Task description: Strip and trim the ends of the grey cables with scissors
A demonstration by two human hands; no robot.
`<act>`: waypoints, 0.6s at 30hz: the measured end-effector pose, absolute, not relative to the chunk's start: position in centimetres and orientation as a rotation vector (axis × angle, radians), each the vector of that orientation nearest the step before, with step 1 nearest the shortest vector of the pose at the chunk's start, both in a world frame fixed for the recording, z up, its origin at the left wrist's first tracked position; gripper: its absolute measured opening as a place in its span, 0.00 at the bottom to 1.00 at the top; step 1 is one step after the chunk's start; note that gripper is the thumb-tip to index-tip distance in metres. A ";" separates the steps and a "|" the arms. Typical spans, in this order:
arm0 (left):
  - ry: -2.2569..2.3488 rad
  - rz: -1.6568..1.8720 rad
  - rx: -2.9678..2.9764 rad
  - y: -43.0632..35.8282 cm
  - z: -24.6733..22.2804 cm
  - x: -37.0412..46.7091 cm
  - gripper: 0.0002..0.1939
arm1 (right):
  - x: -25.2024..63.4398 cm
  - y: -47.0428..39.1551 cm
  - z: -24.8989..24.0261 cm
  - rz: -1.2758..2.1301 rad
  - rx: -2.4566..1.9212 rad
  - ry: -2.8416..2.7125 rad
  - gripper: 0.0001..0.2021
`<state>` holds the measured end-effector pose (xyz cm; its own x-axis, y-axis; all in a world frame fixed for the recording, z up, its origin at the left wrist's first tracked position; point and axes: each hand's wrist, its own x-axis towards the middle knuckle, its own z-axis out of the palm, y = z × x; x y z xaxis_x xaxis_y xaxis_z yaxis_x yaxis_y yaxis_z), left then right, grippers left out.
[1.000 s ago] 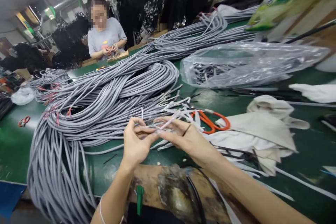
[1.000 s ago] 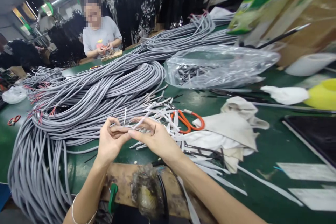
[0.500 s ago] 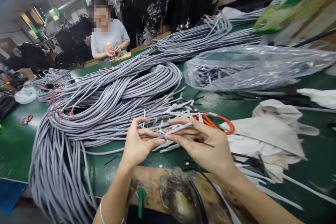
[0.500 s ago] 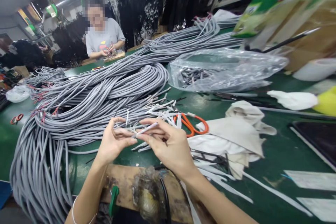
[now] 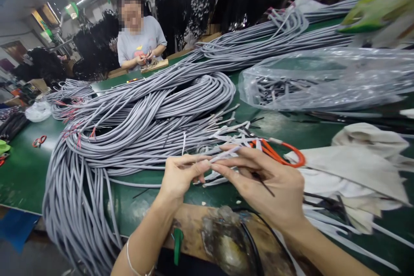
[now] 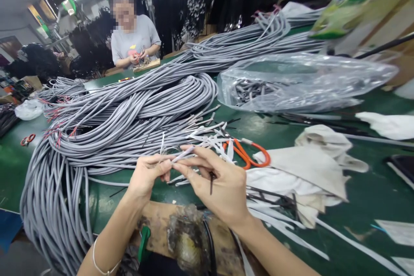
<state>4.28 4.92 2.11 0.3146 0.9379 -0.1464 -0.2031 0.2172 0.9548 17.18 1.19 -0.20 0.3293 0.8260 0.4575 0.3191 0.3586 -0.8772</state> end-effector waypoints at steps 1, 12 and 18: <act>0.923 0.990 0.994 4.9 2.0 4.3 0.22 | 17.1 1.2 -0.2 0.488 -1.214 -1.237 0.12; 0.930 1.295 0.685 5.3 2.5 4.0 0.26 | 17.5 1.5 0.1 0.623 -1.202 -1.208 0.15; 0.997 1.182 0.951 5.6 2.8 3.4 0.22 | 17.9 0.8 1.3 0.551 -1.174 -1.152 0.11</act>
